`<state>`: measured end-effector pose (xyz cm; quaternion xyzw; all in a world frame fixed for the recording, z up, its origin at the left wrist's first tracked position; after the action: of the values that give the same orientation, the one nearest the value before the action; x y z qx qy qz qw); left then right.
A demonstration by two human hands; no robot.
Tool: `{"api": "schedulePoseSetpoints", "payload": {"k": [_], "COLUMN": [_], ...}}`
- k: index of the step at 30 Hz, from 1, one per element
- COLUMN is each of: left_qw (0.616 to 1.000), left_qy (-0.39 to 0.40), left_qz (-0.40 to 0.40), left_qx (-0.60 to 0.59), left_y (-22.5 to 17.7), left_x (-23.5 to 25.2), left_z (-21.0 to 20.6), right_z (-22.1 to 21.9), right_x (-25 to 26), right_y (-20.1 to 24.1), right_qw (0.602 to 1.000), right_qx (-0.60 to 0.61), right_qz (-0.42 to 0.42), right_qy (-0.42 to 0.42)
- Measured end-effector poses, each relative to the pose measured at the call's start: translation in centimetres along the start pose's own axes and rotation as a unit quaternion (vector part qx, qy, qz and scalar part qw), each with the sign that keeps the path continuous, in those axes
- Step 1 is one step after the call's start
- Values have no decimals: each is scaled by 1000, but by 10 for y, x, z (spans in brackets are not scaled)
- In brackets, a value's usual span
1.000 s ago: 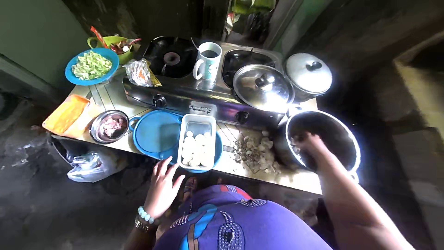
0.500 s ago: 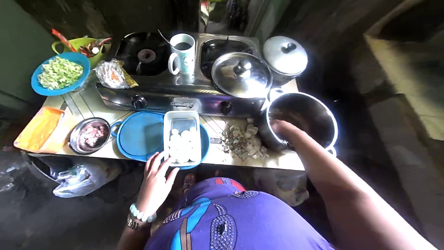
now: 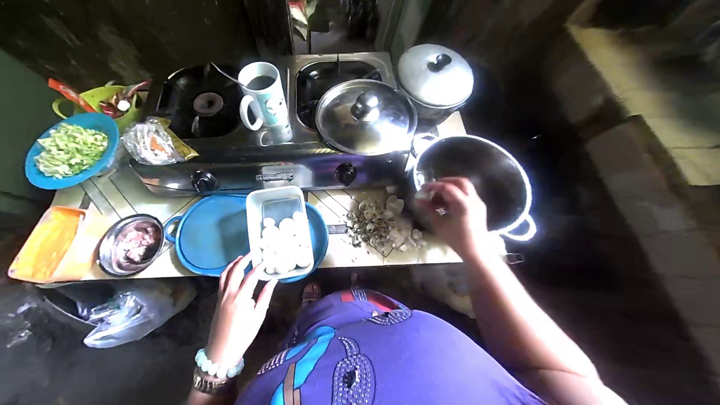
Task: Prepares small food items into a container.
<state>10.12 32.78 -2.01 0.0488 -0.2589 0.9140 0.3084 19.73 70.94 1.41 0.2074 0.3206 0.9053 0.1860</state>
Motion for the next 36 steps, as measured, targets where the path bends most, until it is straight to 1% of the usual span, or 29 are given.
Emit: {"api": "schedulePoseSetpoints", "payload": {"k": [1,3,4,5,6,7,8,10,11,13,14,16,17,18,20,21,23,24,25,26,27,28,31,32,34,35,36], "left_qw": [1000,1000,1000,1000,1000,1000,1000,1000,999,999,999,999,999,998,997,998,998,997,997,997,997,998,998,997,998,998,998], "left_qy": [1,6,8,11,13,12,8,-7,-9,-2,0,-8,-12,-17,-20,-21,-26,-27,-25,-18,-13,-12,-23,-26,-27,-28,-31], "left_qz": [-2,-7,-11,-13,-15,-14,-10,8,19,31,31,36,43,50,59,58,54,55,56,58,58,54,50,51,45,39,34], "left_qx": [-5,-11,-13,-14,-15,-14,-13,-21,-29,-36,-32,-26,-25,-28,-35,-34,-36,-41,-44,-44,-41,-38,-39,-42,-37,-32,-31], "left_y": [-2,-5,-6,-7,-7,-7,-6,-2,0,3,3,4,6,8,10,10,7,6,7,7,8,8,6,8,8,7,5], "left_x": [1,2,2,1,0,-1,-3,-7,-10,-16,-16,-17,-18,-18,-19,-18,-17,-16,-17,-18,-17,-15,-13,-12,-10,-7,-5], "left_z": [-1,0,0,0,1,3,6,13,14,11,9,7,7,6,3,2,3,4,4,3,1,0,3,3,1,2,3], "right_z": [-20,-79,-112,-142,-165,-177,-179,-172,-173,-183,-183,-171,-167,-169,-181,-182,-170,-169,-174,-183,-191,-192,-176,-178,-187,-185,-181], "right_x": [-16,-45,-56,-65,-70,-73,-74,-74,-76,-82,-83,-78,-76,-75,-73,-70,-64,-63,-62,-63,-65,-65,-68,-69,-69,-69,-69], "right_y": [14,29,30,25,18,15,18,29,28,16,13,21,25,25,19,19,30,33,32,25,17,14,29,27,14,13,16], "right_qw": [999,986,974,960,944,932,930,930,929,930,932,935,935,936,933,934,944,946,946,941,931,932,944,945,948,951,951], "right_qx": [42,94,86,54,11,-21,-39,-46,-49,-58,-58,-53,-50,-54,-62,-59,-42,-43,-54,-66,-75,-71,-29,-25,-25,-22,-20], "right_qz": [34,106,151,195,226,250,285,341,343,307,305,334,339,330,258,249,289,289,264,214,173,170,280,276,216,228,264], "right_qy": [8,88,144,195,240,261,229,132,130,195,188,106,88,109,243,247,155,141,177,255,312,311,170,171,232,208,162]}}
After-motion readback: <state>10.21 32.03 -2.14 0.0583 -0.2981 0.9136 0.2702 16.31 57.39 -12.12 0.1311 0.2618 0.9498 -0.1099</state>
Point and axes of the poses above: each hand's wrist, its own x-axis towards the middle knuckle, its own z-axis out of the back of the hand, y = z × x, the point moved 7 cm from there along x, towards the middle knuckle, and after that the axes turned 4 degrees about x, right-handed, at the moved point
